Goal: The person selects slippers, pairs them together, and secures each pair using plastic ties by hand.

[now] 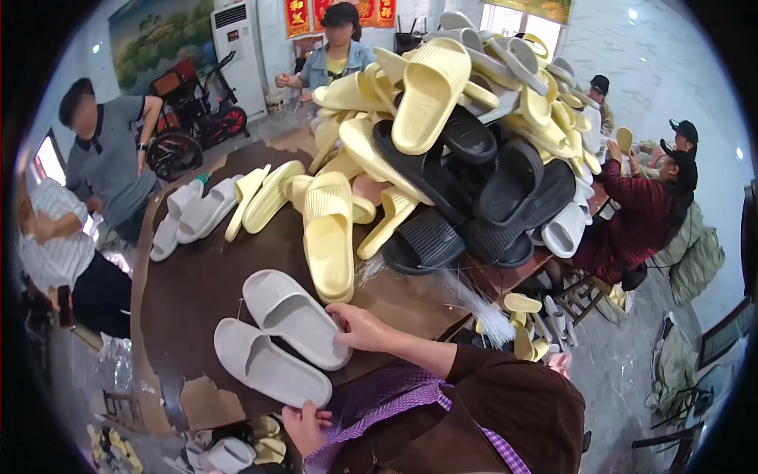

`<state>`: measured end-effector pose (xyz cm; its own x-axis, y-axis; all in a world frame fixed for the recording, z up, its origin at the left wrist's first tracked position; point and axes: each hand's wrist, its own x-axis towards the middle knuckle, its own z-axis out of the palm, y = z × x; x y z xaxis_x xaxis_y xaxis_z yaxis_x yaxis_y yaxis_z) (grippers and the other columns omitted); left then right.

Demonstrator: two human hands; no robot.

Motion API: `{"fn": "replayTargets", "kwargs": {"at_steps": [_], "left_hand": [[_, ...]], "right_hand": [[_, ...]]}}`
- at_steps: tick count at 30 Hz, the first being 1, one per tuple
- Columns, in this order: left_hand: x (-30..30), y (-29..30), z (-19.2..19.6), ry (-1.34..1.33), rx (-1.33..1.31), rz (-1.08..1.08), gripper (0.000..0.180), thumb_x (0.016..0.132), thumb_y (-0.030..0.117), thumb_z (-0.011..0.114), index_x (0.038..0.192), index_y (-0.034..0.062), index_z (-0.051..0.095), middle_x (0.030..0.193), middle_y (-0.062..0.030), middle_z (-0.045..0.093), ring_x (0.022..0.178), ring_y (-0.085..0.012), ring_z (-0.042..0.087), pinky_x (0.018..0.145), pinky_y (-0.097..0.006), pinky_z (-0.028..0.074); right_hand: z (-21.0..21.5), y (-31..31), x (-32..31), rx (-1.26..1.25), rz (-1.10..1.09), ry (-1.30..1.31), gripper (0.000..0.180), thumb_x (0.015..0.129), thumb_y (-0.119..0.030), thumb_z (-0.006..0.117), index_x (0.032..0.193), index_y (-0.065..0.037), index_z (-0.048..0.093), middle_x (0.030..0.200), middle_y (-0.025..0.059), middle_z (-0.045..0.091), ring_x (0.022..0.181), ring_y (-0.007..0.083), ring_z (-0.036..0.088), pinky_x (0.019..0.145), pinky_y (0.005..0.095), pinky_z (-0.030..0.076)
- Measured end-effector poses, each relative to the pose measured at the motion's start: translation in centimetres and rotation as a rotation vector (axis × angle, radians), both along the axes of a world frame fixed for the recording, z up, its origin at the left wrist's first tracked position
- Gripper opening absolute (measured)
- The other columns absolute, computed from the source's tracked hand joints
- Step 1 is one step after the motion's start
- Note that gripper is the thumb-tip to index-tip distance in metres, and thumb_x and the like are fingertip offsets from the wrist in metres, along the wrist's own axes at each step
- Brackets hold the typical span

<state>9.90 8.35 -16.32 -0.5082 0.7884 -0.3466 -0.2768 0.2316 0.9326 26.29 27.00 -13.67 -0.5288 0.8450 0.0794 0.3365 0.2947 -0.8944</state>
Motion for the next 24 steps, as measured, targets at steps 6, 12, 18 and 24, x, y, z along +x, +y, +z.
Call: {"fn": "replayTargets", "kwargs": {"at_steps": [6,12,18,24], "left_hand": [[-0.6,1.4,0.8,-0.138,0.245,0.218,0.028,0.086,0.011,0.054,0.108,-0.0009,0.041,0.084,-0.0109,0.057,0.056,-0.0156,0.057,0.043,-0.025,0.045],[-0.9,4.0,1.2,0.07,0.213,0.267,0.031,0.088,0.01,0.053,0.114,-0.0002,0.04,0.094,-0.0123,0.056,0.066,-0.0181,0.06,0.046,-0.027,0.048],[1.3,5.5,0.6,-0.176,0.446,0.187,0.033,0.089,0.009,0.053,0.118,0.0012,0.038,0.106,-0.0122,0.053,0.073,-0.0204,0.062,0.051,-0.029,0.051],[2.3,6.0,1.8,-0.193,0.48,0.135,0.03,0.092,0.011,0.05,0.117,0.001,0.039,0.101,-0.0111,0.056,0.075,-0.0186,0.061,0.054,-0.028,0.051]], "right_hand": [[1.3,0.8,0.5,-0.708,-0.044,0.517,0.054,0.066,-0.005,0.062,0.118,0.004,0.048,0.095,0.008,0.058,0.085,0.0136,0.057,0.077,0.0255,0.046],[2.1,-1.1,-3.3,-0.641,0.133,0.648,0.049,0.068,-0.004,0.062,0.115,0.005,0.051,0.093,0.0063,0.058,0.08,0.0129,0.055,0.072,0.0246,0.046],[1.6,-3.1,-4.0,-0.44,0.063,0.469,0.043,0.07,-0.009,0.062,0.11,0.003,0.052,0.094,0.0067,0.057,0.078,0.0125,0.054,0.068,0.0233,0.045],[2.6,-2.1,-2.3,-0.569,0.108,0.515,0.04,0.073,-0.014,0.062,0.108,0.001,0.048,0.094,0.0078,0.055,0.08,0.0135,0.053,0.068,0.0255,0.045]]}}
